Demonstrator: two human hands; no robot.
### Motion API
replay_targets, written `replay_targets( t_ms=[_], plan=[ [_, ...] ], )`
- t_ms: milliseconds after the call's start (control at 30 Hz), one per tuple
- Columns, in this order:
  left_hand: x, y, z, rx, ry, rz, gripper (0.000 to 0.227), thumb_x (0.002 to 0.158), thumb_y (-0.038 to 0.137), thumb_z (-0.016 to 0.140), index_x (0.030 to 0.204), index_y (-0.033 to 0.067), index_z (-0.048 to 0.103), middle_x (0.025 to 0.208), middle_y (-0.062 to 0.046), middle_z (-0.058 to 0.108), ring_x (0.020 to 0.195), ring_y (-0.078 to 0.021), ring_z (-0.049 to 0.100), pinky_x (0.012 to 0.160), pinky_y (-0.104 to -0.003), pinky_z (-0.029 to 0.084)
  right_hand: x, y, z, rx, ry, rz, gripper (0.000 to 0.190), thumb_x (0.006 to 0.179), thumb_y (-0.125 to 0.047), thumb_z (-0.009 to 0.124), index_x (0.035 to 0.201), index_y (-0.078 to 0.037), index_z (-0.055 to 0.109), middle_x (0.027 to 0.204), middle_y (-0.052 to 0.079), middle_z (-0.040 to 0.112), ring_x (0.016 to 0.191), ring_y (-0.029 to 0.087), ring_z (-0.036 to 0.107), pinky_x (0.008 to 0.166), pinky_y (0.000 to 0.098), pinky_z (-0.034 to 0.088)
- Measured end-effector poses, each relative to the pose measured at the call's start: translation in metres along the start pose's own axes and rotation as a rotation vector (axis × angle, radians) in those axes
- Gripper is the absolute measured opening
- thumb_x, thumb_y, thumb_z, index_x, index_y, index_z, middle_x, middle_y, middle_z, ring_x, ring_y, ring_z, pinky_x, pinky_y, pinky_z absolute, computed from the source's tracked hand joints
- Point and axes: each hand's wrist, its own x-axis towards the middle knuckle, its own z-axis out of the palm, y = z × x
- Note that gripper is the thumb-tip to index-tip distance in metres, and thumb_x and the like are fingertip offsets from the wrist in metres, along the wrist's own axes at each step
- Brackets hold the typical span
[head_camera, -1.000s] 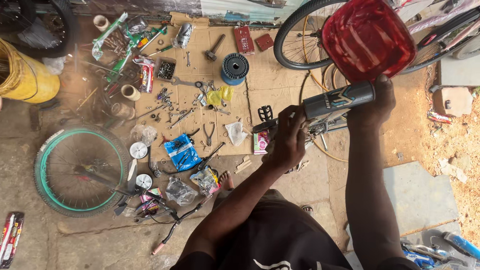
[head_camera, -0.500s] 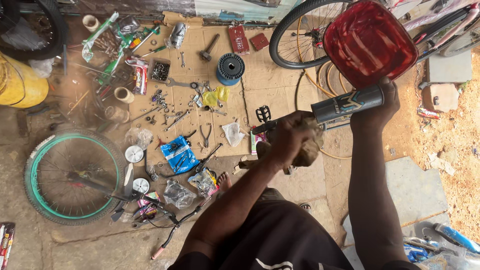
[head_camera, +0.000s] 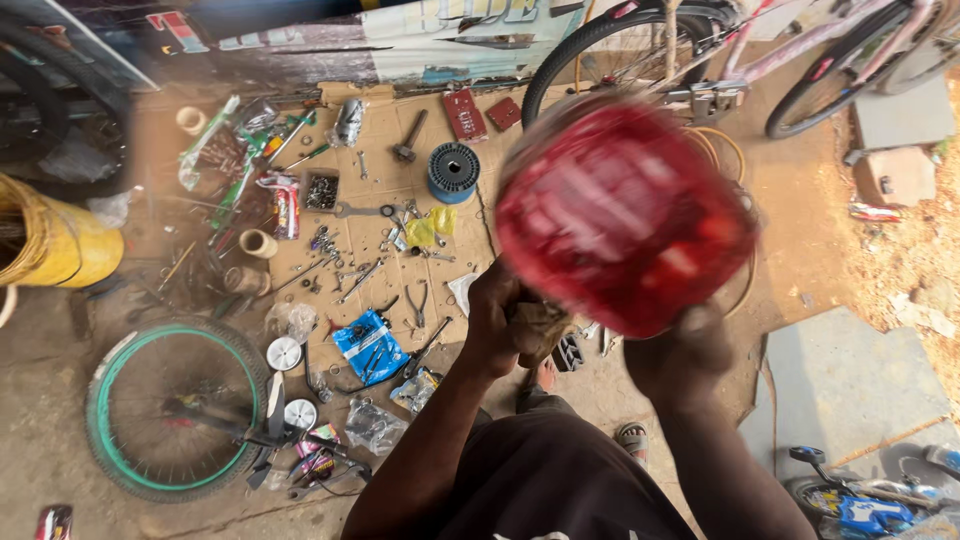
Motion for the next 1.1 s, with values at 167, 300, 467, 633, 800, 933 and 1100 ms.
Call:
replay_targets(
  t_ms=[167,300,467,633,800,933,1100],
  plan=[
    [-0.023,-0.002,-0.015,0.290,0.213,0.224,0.080,0.086,0.045,0.085,0.143,-0.0008,0.051,0.128,-0.009,0.063,0.114,-0.0207,0.064,0.103,-0.038,0.058,-0.004,0.041,0.017,-0.148,-0.145,0.196,0.054,0.097,-0.031,0.074,0.137,0.003,0.059,0.129,0.014,0.067,0.120,0.026,0.064,0.107,0.0427,0.050],
    [-0.032,-0.005,-0.037,0.025,0.285,0.265,0.101,0.080,0.034,0.093,0.155,0.0005,0.036,0.142,-0.011,0.057,0.130,-0.0246,0.060,0.113,-0.044,0.052,0.001,0.023,0.021,-0.945,-0.259,-0.100,0.029,0.106,-0.023,0.062,0.124,-0.001,0.067,0.110,0.012,0.073,0.096,0.021,0.071,0.084,0.0335,0.056],
    [-0.034,0.005,-0.045,0.141,0.299,0.203,0.103,0.076,0.026,0.093,0.154,0.0047,0.029,0.142,-0.011,0.052,0.131,-0.0234,0.057,0.113,-0.043,0.051,0.008,-0.017,0.053,-1.333,-0.542,-0.370,0.031,0.098,-0.007,0.068,0.128,-0.003,0.062,0.095,0.014,0.071,0.077,0.023,0.072,0.065,0.0334,0.056],
    [-0.029,0.025,-0.043,0.293,0.201,0.186,0.094,0.077,0.030,0.092,0.149,-0.0020,0.041,0.136,-0.015,0.060,0.122,-0.0246,0.066,0.105,-0.042,0.059,0.036,-0.027,0.081,-1.552,-0.783,-0.248,0.053,0.086,-0.002,0.068,0.139,-0.005,0.062,0.097,0.018,0.076,0.064,0.030,0.071,0.052,0.0391,0.055],
    [-0.021,0.048,-0.040,0.548,0.147,0.218,0.081,0.079,0.044,0.086,0.138,-0.0025,0.054,0.123,-0.013,0.070,0.110,-0.0225,0.073,0.098,-0.037,0.063,0.041,-0.019,0.088,-1.800,-0.920,-0.056,0.060,0.083,-0.001,0.066,0.141,-0.012,0.059,0.091,0.017,0.075,0.061,0.028,0.072,0.051,0.0407,0.056],
    [-0.015,0.063,-0.032,0.585,0.098,0.220,0.080,0.082,0.047,0.085,0.137,-0.0032,0.056,0.122,-0.013,0.071,0.108,-0.0210,0.072,0.096,-0.034,0.061,0.038,-0.012,0.085,-1.862,-0.983,-0.065,0.070,0.074,0.004,0.063,0.141,-0.016,0.060,0.091,0.021,0.071,0.060,0.028,0.069,0.049,0.0425,0.056],
    [-0.012,0.072,-0.022,0.523,0.049,0.186,0.084,0.085,0.050,0.085,0.139,-0.0043,0.051,0.125,-0.013,0.069,0.110,-0.0201,0.069,0.096,-0.033,0.059,0.035,-0.011,0.086,-1.812,-0.959,-0.148,0.069,0.075,0.003,0.062,0.140,-0.019,0.062,0.088,0.017,0.071,0.066,0.030,0.069,0.054,0.0445,0.056]
  ],
)
